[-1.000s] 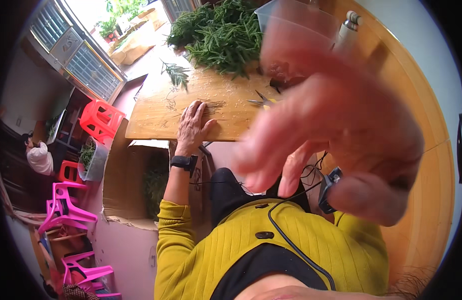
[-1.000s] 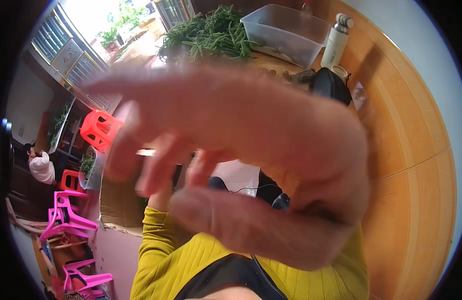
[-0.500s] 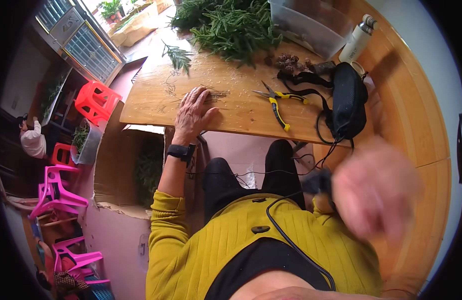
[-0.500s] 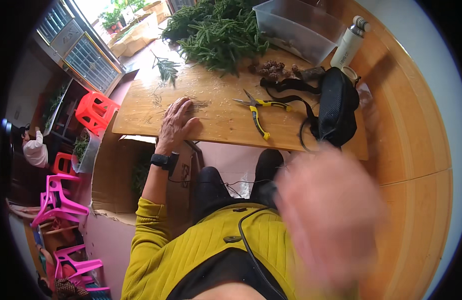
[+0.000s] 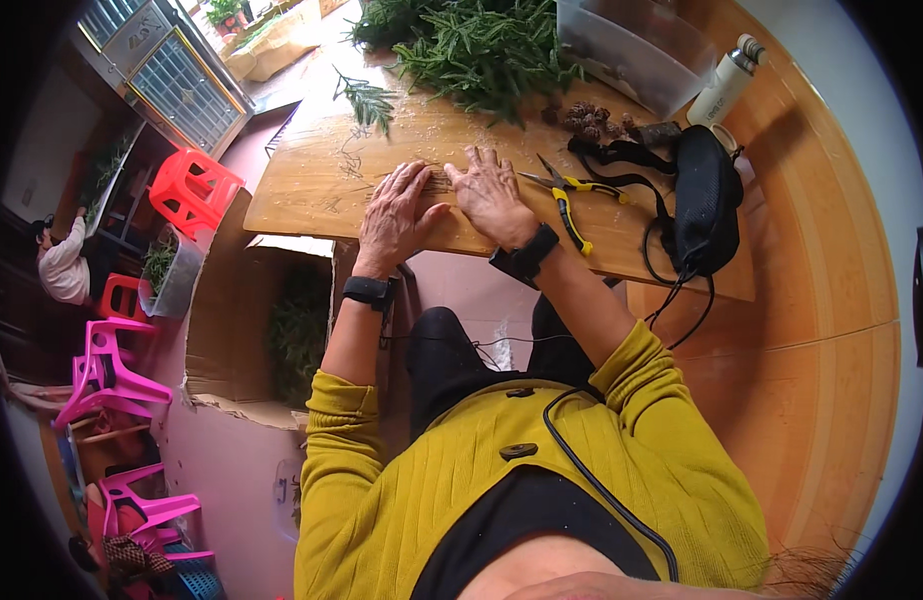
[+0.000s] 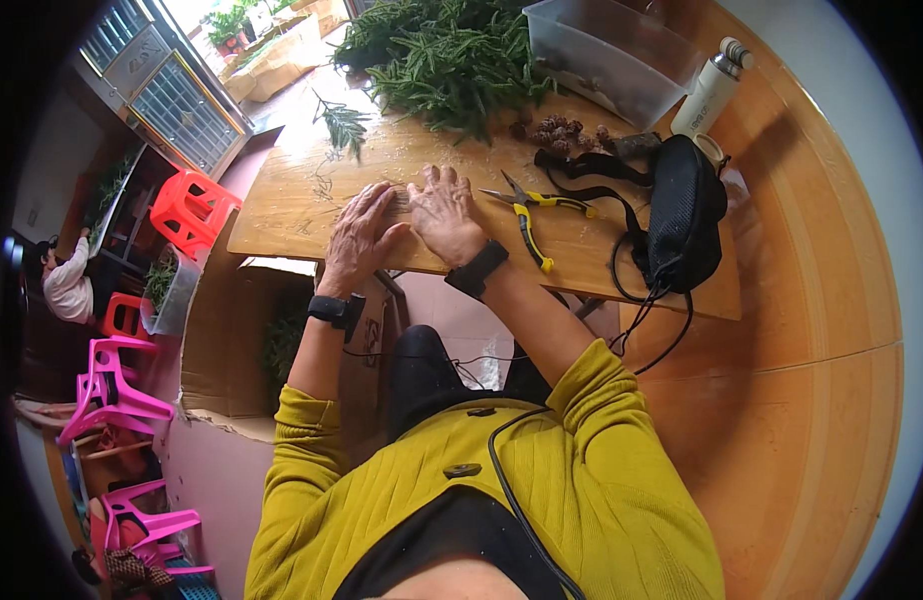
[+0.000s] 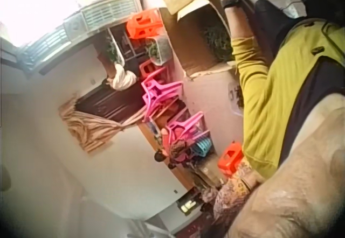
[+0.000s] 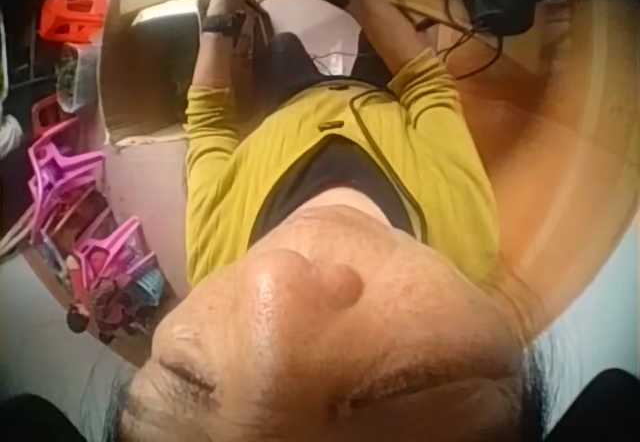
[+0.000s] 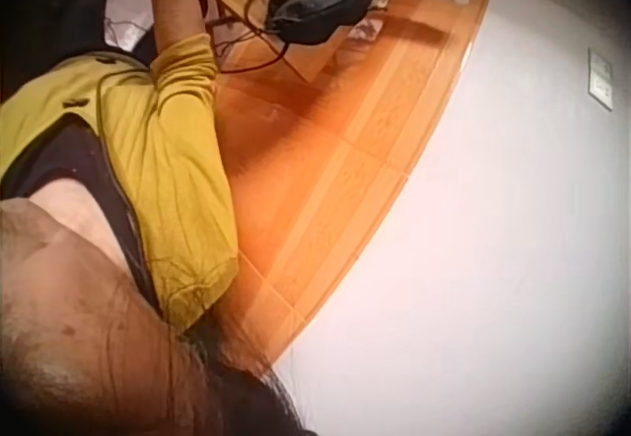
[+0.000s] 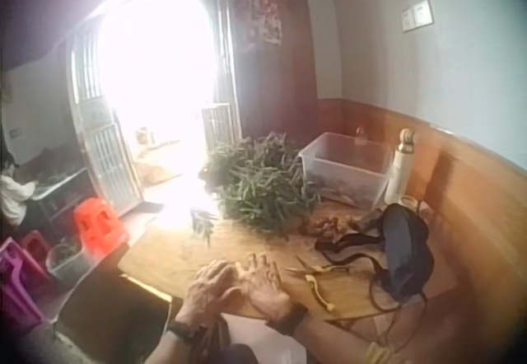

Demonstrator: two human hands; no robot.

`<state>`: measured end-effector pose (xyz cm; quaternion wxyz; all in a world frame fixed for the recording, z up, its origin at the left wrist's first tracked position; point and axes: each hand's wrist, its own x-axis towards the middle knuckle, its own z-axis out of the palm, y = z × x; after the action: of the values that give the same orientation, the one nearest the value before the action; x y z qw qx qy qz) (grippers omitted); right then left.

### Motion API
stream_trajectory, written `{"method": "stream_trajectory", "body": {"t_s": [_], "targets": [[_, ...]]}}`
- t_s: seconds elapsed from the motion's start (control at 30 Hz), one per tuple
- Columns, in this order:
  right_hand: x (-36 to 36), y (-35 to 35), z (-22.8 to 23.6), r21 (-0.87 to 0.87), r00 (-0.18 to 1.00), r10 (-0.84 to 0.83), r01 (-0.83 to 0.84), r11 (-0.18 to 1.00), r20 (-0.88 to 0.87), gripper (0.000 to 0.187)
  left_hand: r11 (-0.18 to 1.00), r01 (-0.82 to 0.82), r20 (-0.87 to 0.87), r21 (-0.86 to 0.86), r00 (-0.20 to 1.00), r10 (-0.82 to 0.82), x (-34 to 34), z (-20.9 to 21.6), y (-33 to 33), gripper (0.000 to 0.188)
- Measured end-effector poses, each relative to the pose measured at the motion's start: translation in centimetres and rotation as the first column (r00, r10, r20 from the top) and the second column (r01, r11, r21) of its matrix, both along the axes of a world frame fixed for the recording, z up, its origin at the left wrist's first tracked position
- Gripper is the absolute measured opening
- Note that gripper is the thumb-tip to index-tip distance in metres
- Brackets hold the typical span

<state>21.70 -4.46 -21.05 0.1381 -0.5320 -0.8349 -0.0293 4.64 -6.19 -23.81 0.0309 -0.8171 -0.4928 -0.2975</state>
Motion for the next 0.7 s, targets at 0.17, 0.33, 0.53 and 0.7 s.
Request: {"method": "stream_trajectory", "body": {"t_s": [0.17,0.33,0.53,0.7], "targets": [[2.1,-0.7,-0.6,-0.03,0.993,-0.062,0.065,0.997,0.098,0.043,1.0,-0.014,-0.014,0.001,1.0,0.014,-0.2,-0.2,0.3,0.06],[4.5,-3.7,-1.2,0.001,0.99,-0.057,0.057,0.998,0.125,0.043,0.999,-0.033,-0.018,-0.028,0.999,0.032,-0.3,-0.4,0.3,0.056],[6.2,-6.2,-1.0,0.155,0.992,-0.01,0.029,0.987,-0.124,0.037,0.996,-0.078,-0.024,-0.03,0.997,0.078,0.1,-0.5,0.2,0.062],[6.3,-6.3,-1.0,0.18,0.984,0.039,-0.007,0.984,-0.173,0.033,0.997,-0.078,-0.091,-0.02,0.993,0.076,-0.2,-0.4,0.4,0.066]]}}
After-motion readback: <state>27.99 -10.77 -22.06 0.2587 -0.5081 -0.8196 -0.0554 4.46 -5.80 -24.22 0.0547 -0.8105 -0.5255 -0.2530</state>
